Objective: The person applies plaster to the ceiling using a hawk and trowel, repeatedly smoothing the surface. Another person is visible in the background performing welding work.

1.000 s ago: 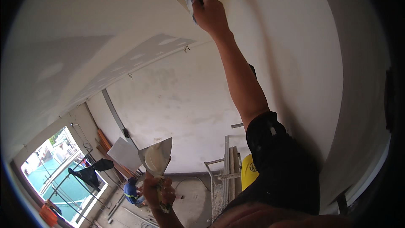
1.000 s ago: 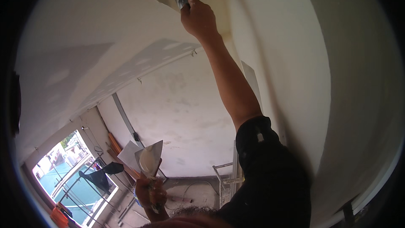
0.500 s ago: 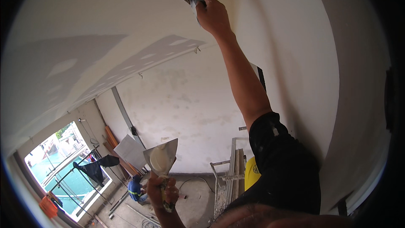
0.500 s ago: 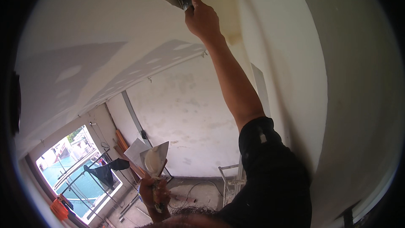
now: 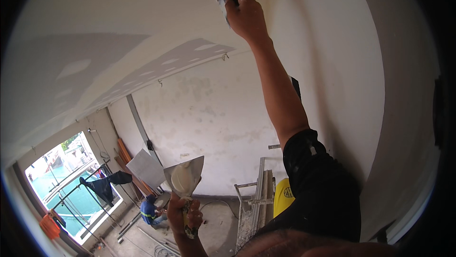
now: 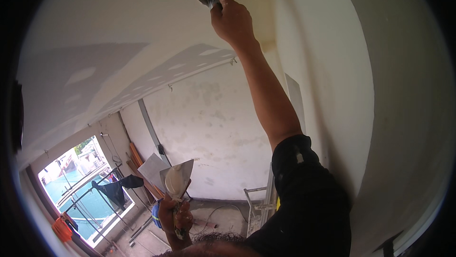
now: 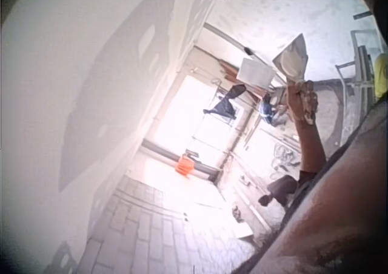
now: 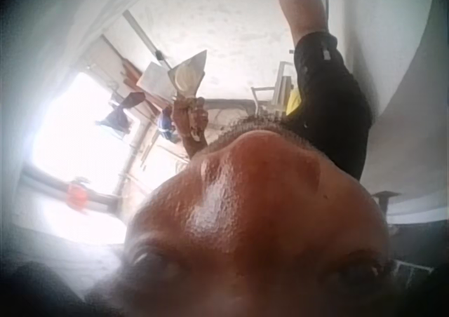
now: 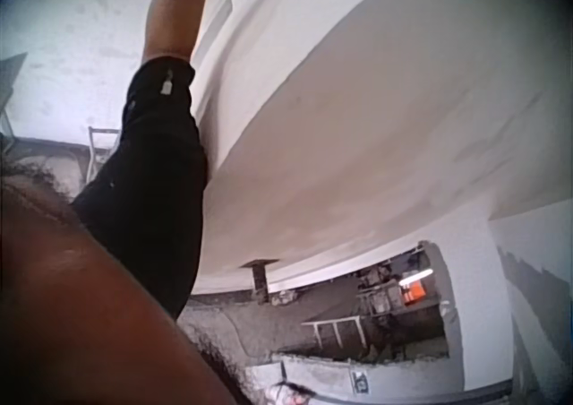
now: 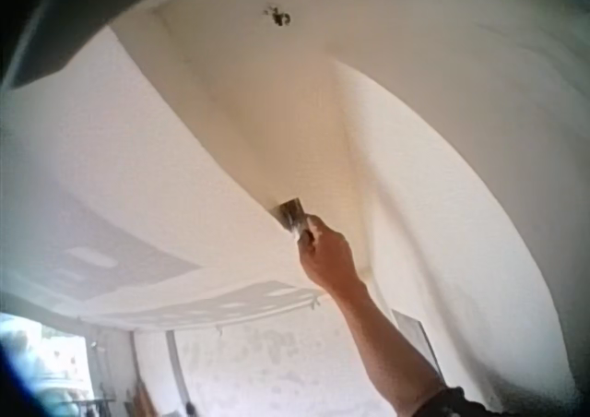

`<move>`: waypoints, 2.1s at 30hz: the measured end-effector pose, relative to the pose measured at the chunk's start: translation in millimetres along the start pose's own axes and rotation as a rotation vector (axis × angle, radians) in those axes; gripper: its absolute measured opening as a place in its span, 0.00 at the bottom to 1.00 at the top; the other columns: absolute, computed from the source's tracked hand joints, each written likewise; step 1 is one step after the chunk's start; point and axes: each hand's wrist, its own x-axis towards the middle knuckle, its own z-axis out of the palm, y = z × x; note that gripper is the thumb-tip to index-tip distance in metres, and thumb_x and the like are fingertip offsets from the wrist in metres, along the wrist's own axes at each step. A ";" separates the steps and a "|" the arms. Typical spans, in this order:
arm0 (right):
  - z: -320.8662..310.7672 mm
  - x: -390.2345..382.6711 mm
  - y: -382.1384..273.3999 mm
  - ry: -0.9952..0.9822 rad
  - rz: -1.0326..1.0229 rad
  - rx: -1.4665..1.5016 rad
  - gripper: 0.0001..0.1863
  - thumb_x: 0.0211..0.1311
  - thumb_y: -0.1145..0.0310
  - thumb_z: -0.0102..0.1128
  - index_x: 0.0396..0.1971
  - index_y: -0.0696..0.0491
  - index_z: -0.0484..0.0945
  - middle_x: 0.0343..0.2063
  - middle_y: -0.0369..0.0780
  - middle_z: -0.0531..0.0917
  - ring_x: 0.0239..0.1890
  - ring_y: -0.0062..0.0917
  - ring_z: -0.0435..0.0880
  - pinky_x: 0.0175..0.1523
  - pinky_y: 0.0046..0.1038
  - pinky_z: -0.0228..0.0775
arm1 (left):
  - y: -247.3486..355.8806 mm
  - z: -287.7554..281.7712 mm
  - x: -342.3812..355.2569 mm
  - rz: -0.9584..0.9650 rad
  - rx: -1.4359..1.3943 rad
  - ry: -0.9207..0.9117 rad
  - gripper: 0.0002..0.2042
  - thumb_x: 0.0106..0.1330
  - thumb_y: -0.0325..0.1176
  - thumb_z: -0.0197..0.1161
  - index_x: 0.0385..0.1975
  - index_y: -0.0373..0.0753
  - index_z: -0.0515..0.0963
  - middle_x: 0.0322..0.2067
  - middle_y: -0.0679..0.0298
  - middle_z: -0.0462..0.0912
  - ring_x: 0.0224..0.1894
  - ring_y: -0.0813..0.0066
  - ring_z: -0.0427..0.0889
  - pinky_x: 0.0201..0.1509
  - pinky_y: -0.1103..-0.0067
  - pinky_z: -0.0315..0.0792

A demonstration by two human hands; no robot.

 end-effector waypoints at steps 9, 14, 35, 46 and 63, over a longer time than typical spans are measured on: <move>-9.6 -3.8 -27.1 0.010 -0.070 0.051 0.17 0.65 0.63 0.53 0.51 0.51 0.79 0.21 0.45 0.83 0.25 0.41 0.84 0.35 0.41 0.76 | 4.3 -6.1 -3.0 -0.051 -0.043 0.005 0.31 0.66 0.38 0.47 0.71 0.48 0.54 0.25 0.55 0.70 0.15 0.74 0.70 0.12 0.81 0.65; -18.4 -1.5 -47.8 0.017 -0.097 0.043 0.17 0.65 0.64 0.53 0.50 0.52 0.79 0.19 0.43 0.82 0.21 0.35 0.82 0.32 0.37 0.74 | 8.8 -6.7 -5.8 -0.129 -0.074 0.087 0.26 0.66 0.38 0.49 0.65 0.46 0.61 0.25 0.58 0.70 0.14 0.76 0.69 0.12 0.81 0.65; -29.7 14.0 -191.1 0.106 -0.408 0.167 0.14 0.65 0.74 0.53 0.49 0.59 0.78 0.21 0.45 0.81 0.22 0.29 0.81 0.29 0.31 0.71 | 20.2 64.9 -10.1 -0.051 0.303 0.038 0.24 0.65 0.28 0.45 0.63 0.39 0.62 0.23 0.57 0.70 0.15 0.75 0.66 0.11 0.81 0.63; -34.4 4.7 -236.1 0.079 -0.461 0.330 0.15 0.70 0.69 0.51 0.51 0.59 0.78 0.20 0.32 0.75 0.22 0.13 0.71 0.27 0.21 0.66 | 26.7 76.9 -11.1 -0.077 0.351 -0.053 0.22 0.65 0.29 0.47 0.60 0.40 0.62 0.21 0.54 0.71 0.13 0.73 0.65 0.09 0.80 0.62; -45.7 7.0 -254.8 0.123 -0.614 0.375 0.11 0.71 0.66 0.54 0.45 0.58 0.78 0.19 0.30 0.73 0.21 0.13 0.69 0.26 0.21 0.61 | 24.5 78.1 -14.7 -0.082 0.358 -0.037 0.22 0.65 0.30 0.46 0.60 0.44 0.63 0.22 0.55 0.70 0.12 0.75 0.62 0.09 0.82 0.62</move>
